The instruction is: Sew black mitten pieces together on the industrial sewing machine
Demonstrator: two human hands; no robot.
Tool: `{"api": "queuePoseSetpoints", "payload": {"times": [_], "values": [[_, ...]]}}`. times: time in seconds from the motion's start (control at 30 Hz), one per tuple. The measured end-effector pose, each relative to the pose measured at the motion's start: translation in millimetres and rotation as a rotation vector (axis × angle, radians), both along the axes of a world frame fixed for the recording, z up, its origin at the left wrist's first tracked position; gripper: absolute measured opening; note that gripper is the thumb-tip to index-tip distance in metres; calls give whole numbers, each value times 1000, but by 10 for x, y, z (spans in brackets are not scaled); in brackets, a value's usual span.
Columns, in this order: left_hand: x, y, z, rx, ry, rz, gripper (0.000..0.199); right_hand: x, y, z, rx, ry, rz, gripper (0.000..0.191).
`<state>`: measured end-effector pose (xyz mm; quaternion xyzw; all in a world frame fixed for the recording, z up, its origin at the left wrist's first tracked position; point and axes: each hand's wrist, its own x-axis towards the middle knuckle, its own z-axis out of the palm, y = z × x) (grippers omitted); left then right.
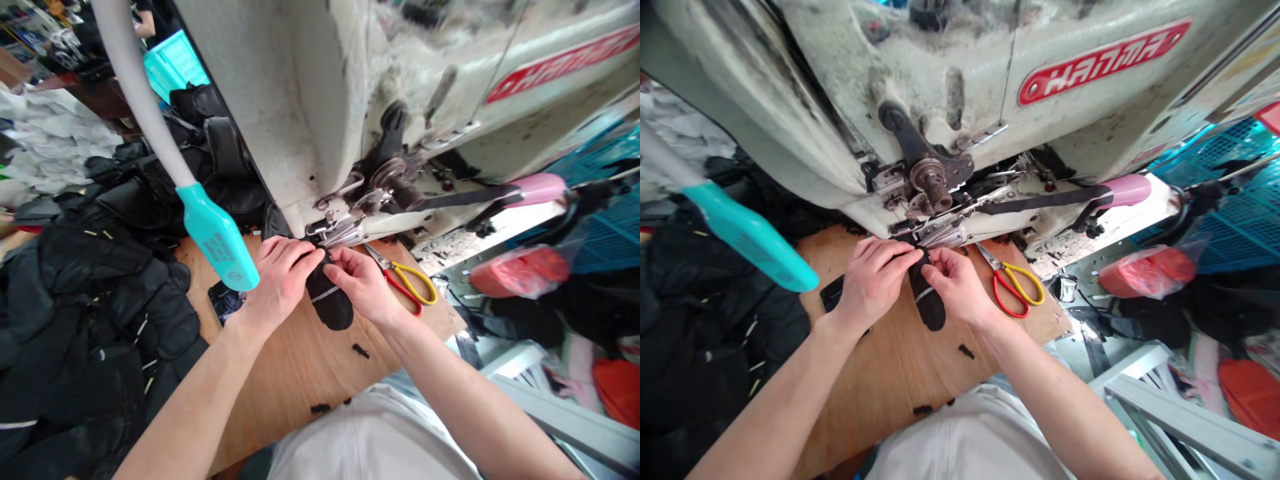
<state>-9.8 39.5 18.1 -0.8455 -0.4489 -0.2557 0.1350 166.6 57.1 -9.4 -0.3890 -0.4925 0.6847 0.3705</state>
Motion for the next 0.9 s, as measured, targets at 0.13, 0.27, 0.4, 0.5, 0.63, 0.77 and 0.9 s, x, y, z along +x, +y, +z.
{"api": "queuePoseSetpoints", "payload": {"times": [0.13,0.27,0.4,0.5,0.63,0.77,0.9], "values": [[-42,58,-4,32,-6,4,22,-45,54,2,16,-3,-7,29],[-119,80,-63,51,-50,-18,24,-70,70,0,-26,8,-43,34],[-175,85,-144,70,-82,-17,26,-68,72,16,-39,5,-55,36],[-178,98,-164,62,-123,-10,26,-58,75,42,-28,-14,-46,36],[-150,114,-140,52,-169,-5,21,-56,77,60,-13,-43,-56,35],[-120,120,-117,67,-164,6,20,-78,84,59,-13,-35,-83,34],[-119,136,-119,48,-142,40,21,-104,104,65,-21,-29,-108,33]]}}
